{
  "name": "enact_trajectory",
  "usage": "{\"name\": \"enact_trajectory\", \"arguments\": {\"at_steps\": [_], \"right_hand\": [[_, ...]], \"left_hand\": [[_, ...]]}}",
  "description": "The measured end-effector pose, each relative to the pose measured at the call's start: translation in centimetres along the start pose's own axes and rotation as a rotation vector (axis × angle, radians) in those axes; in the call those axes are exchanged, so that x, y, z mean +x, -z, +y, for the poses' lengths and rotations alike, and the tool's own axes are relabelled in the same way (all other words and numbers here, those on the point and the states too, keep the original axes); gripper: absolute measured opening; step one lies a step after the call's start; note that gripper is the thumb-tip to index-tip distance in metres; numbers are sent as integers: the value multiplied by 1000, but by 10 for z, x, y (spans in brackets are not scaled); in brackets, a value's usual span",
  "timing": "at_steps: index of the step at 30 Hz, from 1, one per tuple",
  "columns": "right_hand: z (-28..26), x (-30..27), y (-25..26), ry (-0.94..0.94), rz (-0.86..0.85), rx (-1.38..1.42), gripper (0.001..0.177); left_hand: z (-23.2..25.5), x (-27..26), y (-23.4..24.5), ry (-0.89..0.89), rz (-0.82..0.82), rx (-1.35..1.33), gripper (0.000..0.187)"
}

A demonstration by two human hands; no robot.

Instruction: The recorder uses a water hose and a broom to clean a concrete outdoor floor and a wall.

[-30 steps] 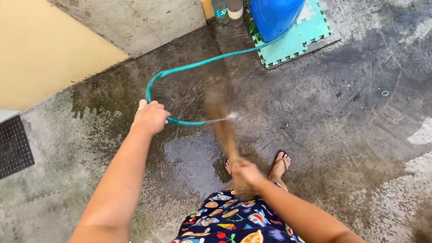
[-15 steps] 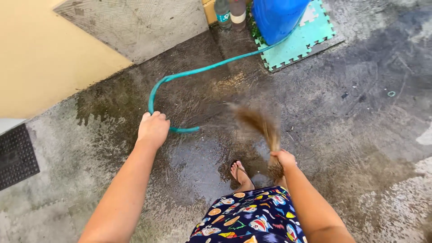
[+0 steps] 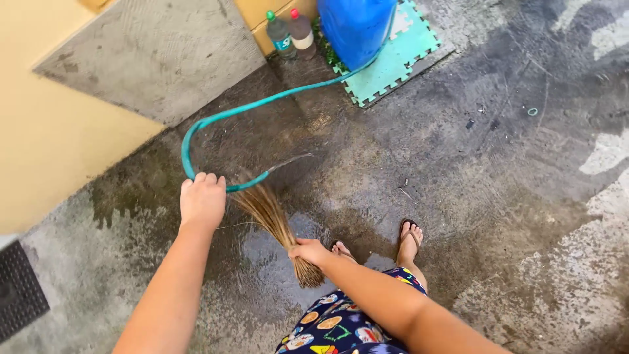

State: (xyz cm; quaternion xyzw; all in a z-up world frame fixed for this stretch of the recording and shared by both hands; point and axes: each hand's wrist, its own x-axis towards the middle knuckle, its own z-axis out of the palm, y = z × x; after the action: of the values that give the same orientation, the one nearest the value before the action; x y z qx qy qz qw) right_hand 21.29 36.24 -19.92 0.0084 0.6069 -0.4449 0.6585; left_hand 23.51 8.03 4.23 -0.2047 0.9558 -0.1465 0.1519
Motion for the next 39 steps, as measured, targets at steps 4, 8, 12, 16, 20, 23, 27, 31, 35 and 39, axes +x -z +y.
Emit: {"name": "enact_trajectory", "arguments": {"at_steps": [4, 8, 12, 16, 20, 23, 27, 31, 35, 39], "right_hand": [[46, 151, 85, 134, 82, -71, 54], [-56, 44, 239, -113, 396, 42, 39], [-59, -13, 381, 31, 772, 408, 31], [-41, -88, 390, 229, 798, 301, 45], [-5, -183, 370, 53, 545, 376, 75], [28, -215, 354, -102, 247, 434, 70], [56, -219, 394, -326, 6, 554, 47], [122, -184, 553, -183, 350, -42, 24], [59, -254, 599, -124, 744, 248, 53], [51, -325, 601, 19, 773, -59, 73]], "left_hand": [[30, 6, 28, -1, -32, -26, 26], [66, -4, 19, 60, -121, -287, 38], [112, -19, 11, 164, -190, -631, 41], [144, -40, 13, 143, -182, -838, 40], [178, -55, 63, -10, -206, -922, 39], [211, -57, 97, -53, -300, -933, 38], [261, -47, 60, -110, -217, -951, 37], [298, -29, 110, -109, -221, -948, 37], [330, -23, 150, -33, -364, -943, 37], [353, -17, 174, 7, -397, -926, 38]]}}
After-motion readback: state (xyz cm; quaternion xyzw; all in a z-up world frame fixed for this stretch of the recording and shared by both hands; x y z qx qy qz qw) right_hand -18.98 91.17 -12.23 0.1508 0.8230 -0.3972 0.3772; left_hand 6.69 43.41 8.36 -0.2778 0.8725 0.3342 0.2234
